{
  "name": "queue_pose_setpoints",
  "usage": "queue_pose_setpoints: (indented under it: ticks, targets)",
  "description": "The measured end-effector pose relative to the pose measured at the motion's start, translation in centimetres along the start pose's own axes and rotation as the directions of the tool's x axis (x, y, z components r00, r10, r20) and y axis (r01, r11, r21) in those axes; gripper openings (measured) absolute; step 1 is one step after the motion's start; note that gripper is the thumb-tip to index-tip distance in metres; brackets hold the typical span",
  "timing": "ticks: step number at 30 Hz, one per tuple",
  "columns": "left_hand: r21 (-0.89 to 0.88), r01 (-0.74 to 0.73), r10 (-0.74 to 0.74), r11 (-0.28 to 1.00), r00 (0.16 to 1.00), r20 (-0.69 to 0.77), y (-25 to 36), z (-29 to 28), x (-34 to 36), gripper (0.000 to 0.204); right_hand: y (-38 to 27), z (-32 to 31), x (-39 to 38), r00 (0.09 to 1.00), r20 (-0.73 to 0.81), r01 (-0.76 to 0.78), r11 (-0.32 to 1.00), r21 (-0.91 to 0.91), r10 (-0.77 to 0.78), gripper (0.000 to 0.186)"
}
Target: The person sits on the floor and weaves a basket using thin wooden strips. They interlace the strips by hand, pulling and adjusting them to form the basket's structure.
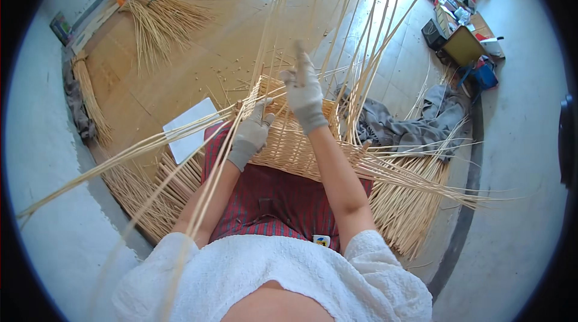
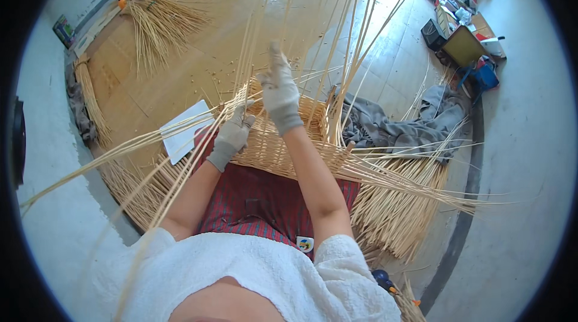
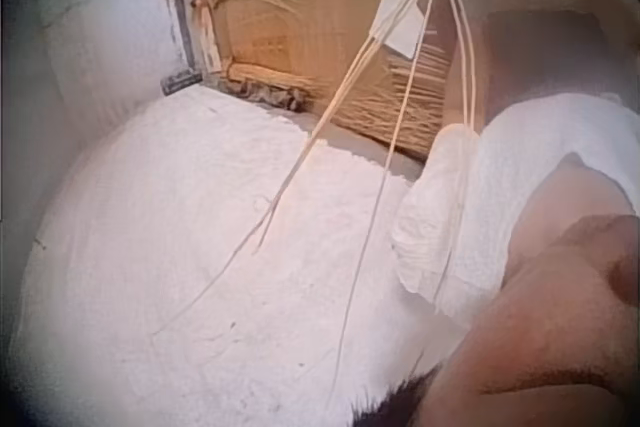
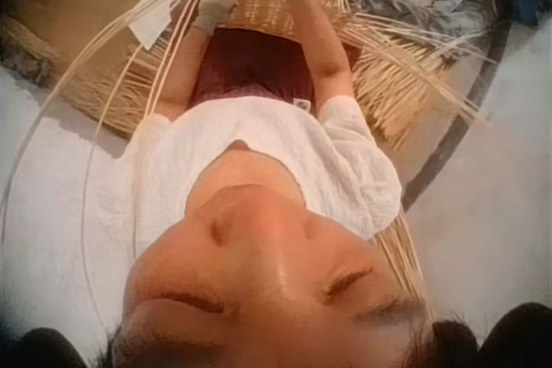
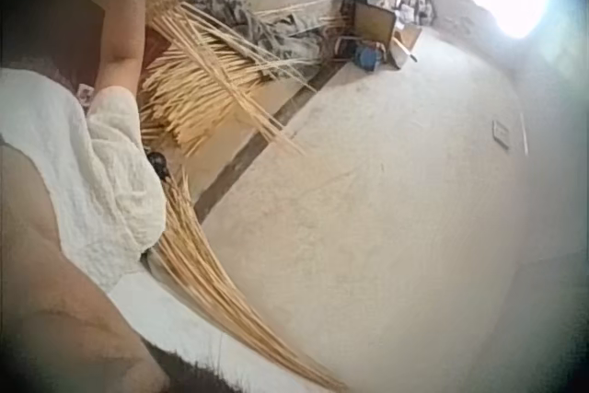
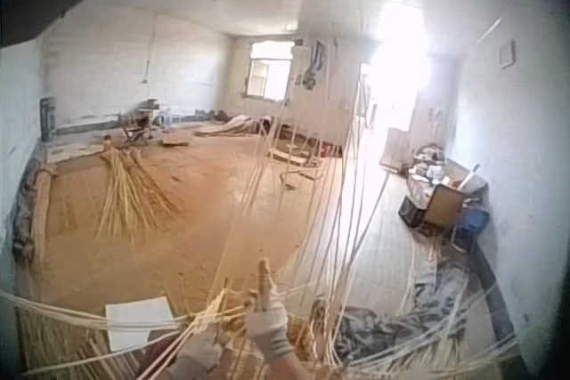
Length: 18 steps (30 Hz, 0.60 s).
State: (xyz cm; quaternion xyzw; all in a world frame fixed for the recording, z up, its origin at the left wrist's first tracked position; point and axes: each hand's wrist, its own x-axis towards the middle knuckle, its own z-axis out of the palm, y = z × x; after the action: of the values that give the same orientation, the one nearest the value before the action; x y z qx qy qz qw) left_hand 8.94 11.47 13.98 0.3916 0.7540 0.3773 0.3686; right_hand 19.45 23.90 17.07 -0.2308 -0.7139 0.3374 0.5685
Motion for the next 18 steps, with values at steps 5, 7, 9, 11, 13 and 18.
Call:
queue_pose_setpoints:
  ticks: [5, 7, 9, 11, 13, 18]
  targets:
    - [-0.250, -0.010, 0.017, 0.968, 0.999, 0.027, -2.5, -0.4, 0.4, 0.060, 4.2, -5.9, -14.4, 0.938, -0.181, -0.251, 0.939, 0.236, 0.296, 0.031]
    - [-0.395, -0.078, 0.088, 0.915, 0.996, 0.006, -2.9, 0.0, 0.7, 0.069, 2.7, -7.1, -16.1, 0.865, -0.091, -0.455, 0.849, 0.269, 0.493, 0.027]
    - [-0.263, -0.020, 0.002, 0.965, 0.998, -0.067, -3.5, 0.6, 1.9, 0.064, 0.9, -6.4, -15.8, 0.806, -0.082, -0.532, 0.779, 0.330, 0.586, 0.024]
    - [-0.053, -0.058, 0.042, 0.997, 0.965, -0.258, -6.6, 1.4, 3.8, 0.059, -3.1, -4.7, -13.7, 0.854, 0.014, -0.506, 0.824, 0.255, 0.520, 0.019]
    - [-0.079, -0.029, 0.010, 0.996, 0.972, -0.237, -5.2, 2.4, 2.8, 0.035, -6.9, -4.7, -14.1, 0.911, 0.155, -0.392, 0.920, 0.028, 0.383, 0.014]
    - [0.140, -0.625, 0.558, 0.768, 0.546, -0.625, 0.6, 2.6, -0.6, 0.021, 4.2, -14.6, -16.7, 0.745, -0.192, -0.560, 0.755, 0.341, 0.639, 0.013]
